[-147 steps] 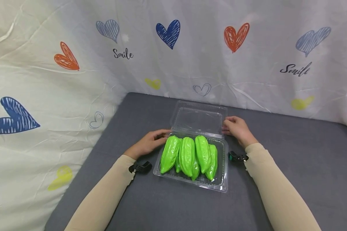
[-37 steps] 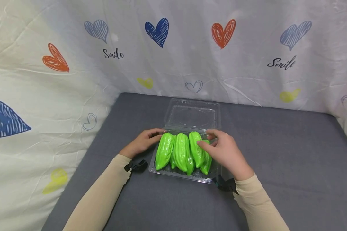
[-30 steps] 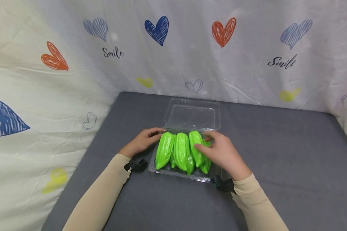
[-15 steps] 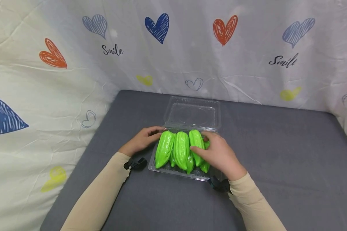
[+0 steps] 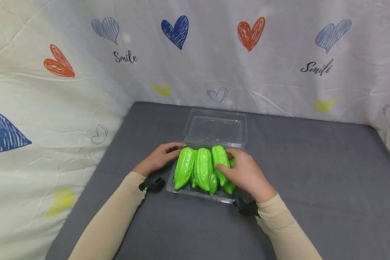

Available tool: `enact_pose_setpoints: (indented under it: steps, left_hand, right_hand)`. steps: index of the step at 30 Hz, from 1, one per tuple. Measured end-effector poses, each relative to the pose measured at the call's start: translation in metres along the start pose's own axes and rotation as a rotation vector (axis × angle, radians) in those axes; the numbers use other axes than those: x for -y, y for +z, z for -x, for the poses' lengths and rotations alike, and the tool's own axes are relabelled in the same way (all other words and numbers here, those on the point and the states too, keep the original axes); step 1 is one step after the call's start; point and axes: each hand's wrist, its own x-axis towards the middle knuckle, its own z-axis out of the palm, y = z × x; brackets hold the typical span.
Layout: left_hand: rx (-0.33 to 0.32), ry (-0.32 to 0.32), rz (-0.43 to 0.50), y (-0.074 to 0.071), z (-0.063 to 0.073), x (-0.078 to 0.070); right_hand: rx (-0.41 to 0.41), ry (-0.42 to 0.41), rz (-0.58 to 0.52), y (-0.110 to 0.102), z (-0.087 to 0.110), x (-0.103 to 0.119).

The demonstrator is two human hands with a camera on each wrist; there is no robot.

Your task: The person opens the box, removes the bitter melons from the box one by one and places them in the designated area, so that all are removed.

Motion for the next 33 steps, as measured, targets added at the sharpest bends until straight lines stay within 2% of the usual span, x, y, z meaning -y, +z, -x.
enact_pose_setpoints:
  steps: [16,26,33]
  left_hand:
    - [-0.004,0.004,-0.006,0.0,-0.001,0.001]
    - [-0.007,-0.02,0.007,0.001,0.0,0.0]
    - [-0.008,-0.023,-0.002,0.002,-0.001,0.001]
  right_hand:
    - [0.019,0.026,-0.063,-0.01,0.004,0.0]
    - [-0.017,0.019,-0.068,-0.015,0.006,0.001]
    - [-0.052,0.047,-0.051,-0.024,0.007,-0.001]
